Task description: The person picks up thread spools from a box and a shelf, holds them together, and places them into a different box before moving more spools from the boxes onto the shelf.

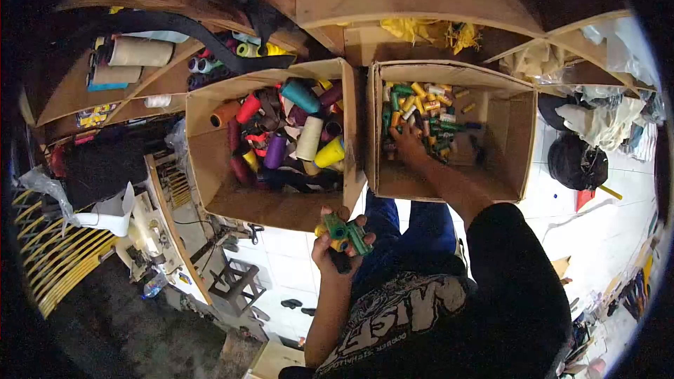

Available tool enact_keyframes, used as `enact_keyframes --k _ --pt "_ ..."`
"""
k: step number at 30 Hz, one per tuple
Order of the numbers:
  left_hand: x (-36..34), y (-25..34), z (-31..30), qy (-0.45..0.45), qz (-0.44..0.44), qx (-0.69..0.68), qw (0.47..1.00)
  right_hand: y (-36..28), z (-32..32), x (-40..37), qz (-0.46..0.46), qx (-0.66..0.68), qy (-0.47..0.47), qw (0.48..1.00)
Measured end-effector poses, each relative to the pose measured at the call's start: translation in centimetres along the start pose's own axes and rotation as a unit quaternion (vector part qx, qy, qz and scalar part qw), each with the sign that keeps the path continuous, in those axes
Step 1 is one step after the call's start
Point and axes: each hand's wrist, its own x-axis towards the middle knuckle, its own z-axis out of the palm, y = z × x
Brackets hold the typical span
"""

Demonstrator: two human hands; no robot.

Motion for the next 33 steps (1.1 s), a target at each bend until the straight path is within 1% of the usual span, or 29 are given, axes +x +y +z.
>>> enact_keyframes --k 1,2,4,6,8,9,10,11,12,13,14,15,16,17,18,19,20,21,22,23,24,25,26,28,29,31,32,33 --pt "0.0 0.0 -0.1 0.011 0.01 0.008 1.0 -0.4 -0.4 -0.1 0.013 -0.02 0.005 1.0" --pt "0.1 0.1 -0.1 0.0 0.002 0.014 1.0 -0.7 -0.8 -0.1 0.034 -0.021 -0.03 0.999" --pt "0.2 0.5 0.0 -0.02 -0.016 0.024 0.999 -3.2 -5.8 -1.4 0.079 -0.025 -0.102 0.991" --pt "0.2 0.7 0.3 0.01 -0.02 0.035 0.999 -0.6 -1.4 0.4 0.099 -0.021 -0.11 0.989" --pt "0.7 0.7 0.9 0.007 -0.012 0.055 0.998 0.7 -2.1 0.5 0.095 0.028 -0.116 0.988" --pt "1.1 0.8 1.0 -0.018 -0.015 0.037 0.999 0.4 -4.4 -0.2 0.08 0.076 -0.118 0.987" --pt "1.5 0.9 1.3 -0.01 -0.019 0.043 0.999 0.0 -6.6 -0.9 0.065 0.125 -0.119 0.983" --pt "1.7 1.1 1.6 -0.003 -0.023 0.049 0.999 -1.1 -9.7 -2.4 0.099 0.259 -0.132 0.952" --pt "2.1 1.1 2.1 0.001 -0.026 0.054 0.998 -2.7 -13.4 -4.5 0.129 0.387 -0.139 0.903" --pt "2.6 0.9 2.8 0.007 -0.019 0.073 0.997 -4.4 -16.9 -6.5 0.152 0.507 -0.142 0.836" --pt "3.1 0.8 3.3 0.028 -0.017 0.12 0.992 -5.2 -19.0 -7.4 0.167 0.618 -0.143 0.755" --pt "3.7 0.7 3.8 0.05 -0.014 0.167 0.985 -4.7 -19.9 -7.1 0.178 0.655 -0.159 0.717" --pt "4.3 0.7 4.2 0.073 -0.009 0.215 0.974 -4.1 -20.7 -7.2 0.151 0.687 -0.134 0.698" --pt "5.1 0.3 4.6 0.073 0.047 0.254 0.963 -4.5 -22.7 -7.7 0.122 0.717 -0.11 0.677" --pt "6.0 0.2 6.5 0.042 0.088 0.306 0.947 -5.1 -25.3 -8.0 0.092 0.745 -0.088 0.655" --pt "6.8 0.2 9.4 0.017 0.129 0.355 0.926 -7.3 -30.2 -9.4 0.089 0.755 -0.065 0.646" --pt "7.9 0.5 12.2 -0.006 0.169 0.402 0.9 -6.1 -31.3 -7.5 -0.084 0.735 -0.03 0.672" --pt "9.8 0.8 14.7 -0.066 0.257 0.479 0.837 -5.6 -34.0 -6.6 -0.091 0.674 0.024 0.733" --pt "12.1 1.2 17.4 -0.122 0.342 0.545 0.755 -7.6 -38.2 -6.5 -0.146 0.628 0.12 0.755" --pt "14.2 1.5 20.5 -0.155 0.378 0.569 0.714 -8.3 -41.4 -5.3 -0.171 0.546 0.201 0.795" --pt "16.4 1.7 23.2 -0.186 0.411 0.59 0.67 -8.4 -43.9 -4.2 -0.14 0.445 0.267 0.844" --pt "18.8 1.8 25.2 -0.185 0.445 0.629 0.61 -8.6 -45.7 -3.1 -0.161 0.325 0.323 0.874" --pt "20.8 1.8 27.0 -0.184 0.477 0.664 0.546 -8.8 -47.0 -2.1 -0.179 0.201 0.374 0.887" --pt "24.2 1.2 28.4 -0.19 0.46 0.715 0.491 -8.0 -47.1 0.5 -0.114 0.061 0.374 0.918" --pt "25.7 0.7 28.2 -0.192 0.45 0.74 0.461 -5.5 -45.1 3.2 -0.087 0.008 0.363 0.927" --pt "29.4 -0.5 25.7 -0.203 0.468 0.759 0.404 -6.2 -45.3 2.9 -0.059 -0.008 0.335 0.94" --pt "29.9 -0.5 26.5 -0.205 0.483 0.765 0.374 -6.5 -45.9 2.9 -0.05 -0.019 0.323 0.945" --pt "29.9 -0.2 26.6 -0.243 0.465 0.784 0.332 -6.1 -45.6 3.0 -0.049 -0.013 0.314 0.948"
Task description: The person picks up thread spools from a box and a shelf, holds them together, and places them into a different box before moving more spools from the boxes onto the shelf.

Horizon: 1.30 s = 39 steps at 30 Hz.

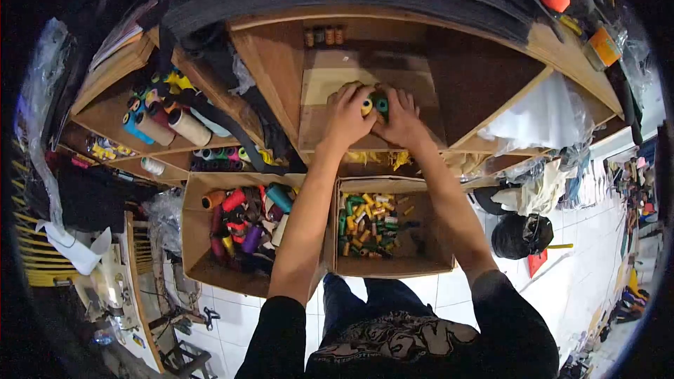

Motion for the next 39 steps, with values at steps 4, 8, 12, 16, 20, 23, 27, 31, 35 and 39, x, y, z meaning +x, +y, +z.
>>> enact_keyframes --k 4,8,12,16,20,23,27,31,35,39 --pt "0.2 0.6 -0.3 -0.027 0.008 0.027 0.999 0.8 0.4 0.0 0.012 0.055 0.007 0.998" --pt "0.8 0.6 -1.6 -0.023 -0.018 0.1 0.995 0.5 0.4 0.3 0.015 0.061 0.038 0.997" --pt "0.5 -0.5 -2.4 -0.007 -0.069 -0.071 0.995 0.2 0.3 0.1 0.03 -0.026 0.017 0.999" --pt "-0.2 -2.1 -2.7 -0.068 -0.022 -0.088 0.994 -1.0 -1.7 -0.2 0.067 0.073 0.008 0.995" --pt "-0.8 -1.8 -1.8 -0.054 -0.039 -0.012 0.998 0.5 -0.6 -0.9 0.021 0.058 0.028 0.998" --pt "-0.8 -1.6 -1.6 -0.03 -0.03 0.031 0.999 2.4 -1.2 0.1 0.087 0.186 0.071 0.976" --pt "-0.3 -1.9 -2.4 -0.018 -0.025 -0.006 0.999 6.1 -1.3 0.5 0.146 0.155 0.056 0.975" --pt "-0.4 -3.2 -1.7 0.015 -0.099 -0.224 0.969 5.5 -3.1 1.4 0.098 0.133 -0.006 0.986" --pt "-1.2 -5.3 -1.0 0.23 -0.089 -0.134 0.96 3.5 -5.5 1.6 0.097 0.171 -0.077 0.977" --pt "-2.8 -1.9 -2.4 0.131 -0.175 -0.052 0.974 6.0 -2.6 2.7 0.074 0.156 -0.09 0.981"
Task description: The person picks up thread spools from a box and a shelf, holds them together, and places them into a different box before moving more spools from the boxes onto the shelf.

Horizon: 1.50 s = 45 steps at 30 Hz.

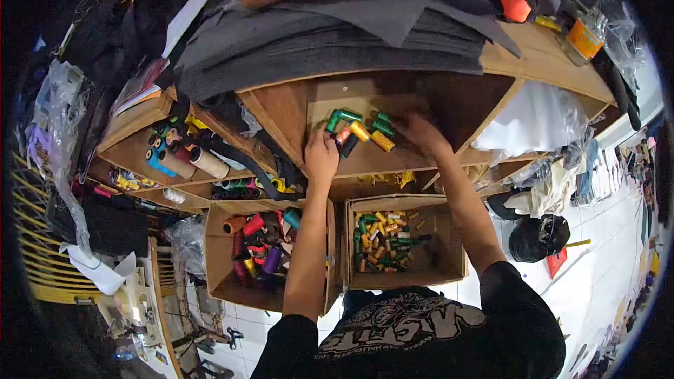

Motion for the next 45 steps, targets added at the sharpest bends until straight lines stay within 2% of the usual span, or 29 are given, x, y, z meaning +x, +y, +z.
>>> enact_keyframes --k 1,4,6,10,12,14,16,18,21,24,27,30,33,36,39,45 --pt "0.0 -0.3 0.1 0.014 0.002 -0.007 1.0 0.8 0.4 0.5 -0.023 0.006 -0.001 1.0" --pt "0.5 -1.0 0.6 0.039 0.004 -0.011 0.999 2.5 1.6 2.0 -0.036 -0.079 0.113 0.99" --pt "0.6 -1.0 0.6 0.047 0.004 -0.007 0.999 2.7 1.2 2.5 -0.01 -0.101 0.139 0.985" --pt "0.9 -0.7 0.4 0.046 0.003 -0.011 0.999 1.1 -0.3 4.4 -0.064 -0.003 0.155 0.986" --pt "1.1 -0.7 0.5 0.055 -0.006 -0.027 0.998 1.4 0.4 6.6 -0.082 -0.027 0.224 0.971" --pt "1.1 -0.9 0.4 0.061 0.005 -0.025 0.998 1.7 0.8 8.7 -0.105 -0.033 0.242 0.964" --pt "1.3 -1.1 0.5 0.063 0.012 -0.029 0.998 1.8 0.5 10.5 -0.131 -0.025 0.214 0.968" --pt "1.3 -1.5 0.7 0.055 0.001 -0.028 0.998 1.9 1.4 12.0 -0.073 -0.003 0.206 0.976" --pt "1.2 -1.6 0.7 0.056 -0.001 -0.038 0.998 0.0 1.0 11.9 -0.01 -0.098 0.177 0.979" --pt "1.1 -1.2 0.6 0.056 -0.015 -0.019 0.998 -0.3 0.6 12.9 -0.066 -0.19 0.201 0.959" --pt "1.1 -1.5 0.7 0.057 -0.019 -0.038 0.997 -0.7 0.4 13.9 -0.079 -0.219 0.199 0.952" --pt "1.1 -1.7 0.7 0.061 -0.013 -0.043 0.997 -1.1 0.1 14.4 -0.084 -0.234 0.192 0.95" --pt "1.1 -1.5 0.7 0.042 -0.048 -0.066 0.996 -0.9 0.0 14.3 -0.088 -0.24 0.183 0.949" --pt "1.2 -1.5 0.7 0.045 -0.045 -0.032 0.997 -0.8 -0.4 14.2 -0.09 -0.243 0.178 0.949" --pt "1.2 -1.7 0.9 0.056 -0.031 -0.056 0.996 -0.8 -0.9 14.1 -0.093 -0.244 0.175 0.949" --pt "1.1 -1.4 0.3 -0.001 -0.06 -0.046 0.997 -1.1 -1.1 14.7 -0.1 -0.249 0.17 0.948"
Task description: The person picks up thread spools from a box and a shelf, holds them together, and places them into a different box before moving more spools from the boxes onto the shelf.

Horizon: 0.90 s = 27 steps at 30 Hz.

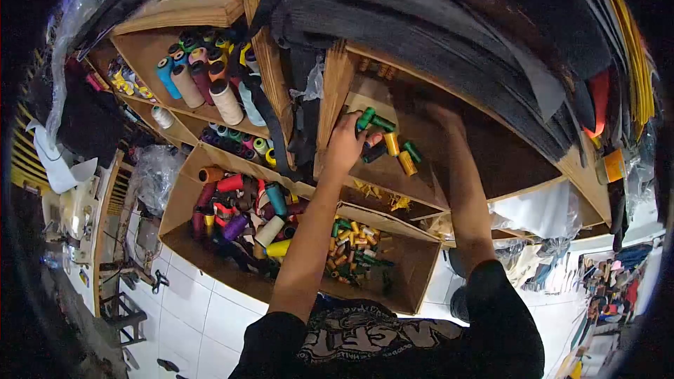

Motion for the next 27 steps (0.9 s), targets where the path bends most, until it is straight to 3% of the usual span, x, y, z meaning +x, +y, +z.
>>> enact_keyframes --k 9,15,27 --pt "0.0 -0.6 0.5 0.039 0.035 -0.003 0.999 -2.6 1.3 4.4 -0.002 -0.003 0.039 0.999" --pt "0.2 -0.3 0.4 0.018 -0.007 -0.016 1.0 -4.4 2.3 6.2 -0.006 -0.015 0.036 0.999" --pt "0.1 -0.3 0.4 0.039 0.005 -0.013 0.999 -5.8 3.7 6.8 -0.009 -0.027 0.033 0.999"
